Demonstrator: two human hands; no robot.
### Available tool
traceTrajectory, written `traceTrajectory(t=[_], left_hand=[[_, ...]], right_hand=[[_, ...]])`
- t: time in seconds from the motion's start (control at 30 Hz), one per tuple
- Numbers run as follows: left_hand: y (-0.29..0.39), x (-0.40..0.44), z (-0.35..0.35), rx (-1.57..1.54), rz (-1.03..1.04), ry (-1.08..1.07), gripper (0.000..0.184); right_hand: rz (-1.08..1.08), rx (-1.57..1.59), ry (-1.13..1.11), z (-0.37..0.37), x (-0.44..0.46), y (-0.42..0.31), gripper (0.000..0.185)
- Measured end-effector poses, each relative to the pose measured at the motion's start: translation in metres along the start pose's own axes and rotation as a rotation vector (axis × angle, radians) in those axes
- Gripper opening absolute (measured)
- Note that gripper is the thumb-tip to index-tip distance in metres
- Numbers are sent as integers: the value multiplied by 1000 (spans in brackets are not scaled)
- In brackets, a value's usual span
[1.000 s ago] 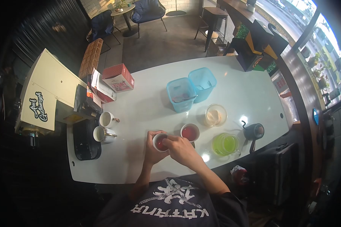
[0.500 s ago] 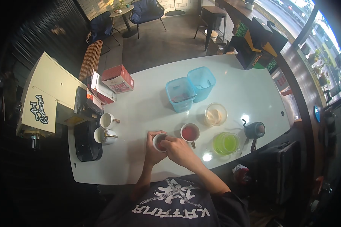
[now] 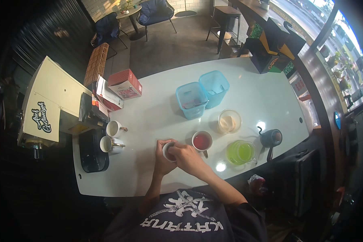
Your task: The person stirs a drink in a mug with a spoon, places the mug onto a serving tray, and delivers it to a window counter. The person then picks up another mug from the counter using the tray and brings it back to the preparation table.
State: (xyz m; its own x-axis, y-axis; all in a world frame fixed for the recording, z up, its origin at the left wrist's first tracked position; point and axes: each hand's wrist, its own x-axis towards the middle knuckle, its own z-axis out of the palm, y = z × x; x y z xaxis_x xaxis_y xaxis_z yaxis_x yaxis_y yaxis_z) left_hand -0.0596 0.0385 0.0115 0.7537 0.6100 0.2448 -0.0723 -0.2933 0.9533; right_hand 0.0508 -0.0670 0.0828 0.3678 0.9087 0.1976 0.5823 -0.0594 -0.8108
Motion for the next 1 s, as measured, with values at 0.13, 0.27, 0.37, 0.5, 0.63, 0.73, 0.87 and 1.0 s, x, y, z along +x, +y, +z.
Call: traceTrajectory(t=[0.13, 0.27, 0.37, 0.5, 0.63, 0.73, 0.87, 1.0], left_hand=[[3, 0, -1, 15, -9, 1, 78], [7, 1, -2, 30, -23, -12, 74], [8, 1, -1, 86, 7, 1, 73], [6, 1, -1, 76, -9, -2, 75], [4, 1, 0, 39, 16, -6, 77], [2, 0, -1, 26, 6, -9, 78], [2, 0, -1, 14, 22, -5, 78], [4, 0, -2, 65, 28, -8, 77]], right_hand=[[-51, -53, -97, -4, -6, 1, 20], [8, -78, -41, -14, -5, -4, 20], [9, -50, 60, -10, -2, 2, 18], [10, -14, 82, -2, 1, 8, 17], [-2, -3, 23, 0, 0, 5, 18], [-38, -6, -39, 0, -4, 5, 18], [-38, -36, -77, -11, -5, -1, 19], [11, -89, -47, -15, 0, -3, 19]])
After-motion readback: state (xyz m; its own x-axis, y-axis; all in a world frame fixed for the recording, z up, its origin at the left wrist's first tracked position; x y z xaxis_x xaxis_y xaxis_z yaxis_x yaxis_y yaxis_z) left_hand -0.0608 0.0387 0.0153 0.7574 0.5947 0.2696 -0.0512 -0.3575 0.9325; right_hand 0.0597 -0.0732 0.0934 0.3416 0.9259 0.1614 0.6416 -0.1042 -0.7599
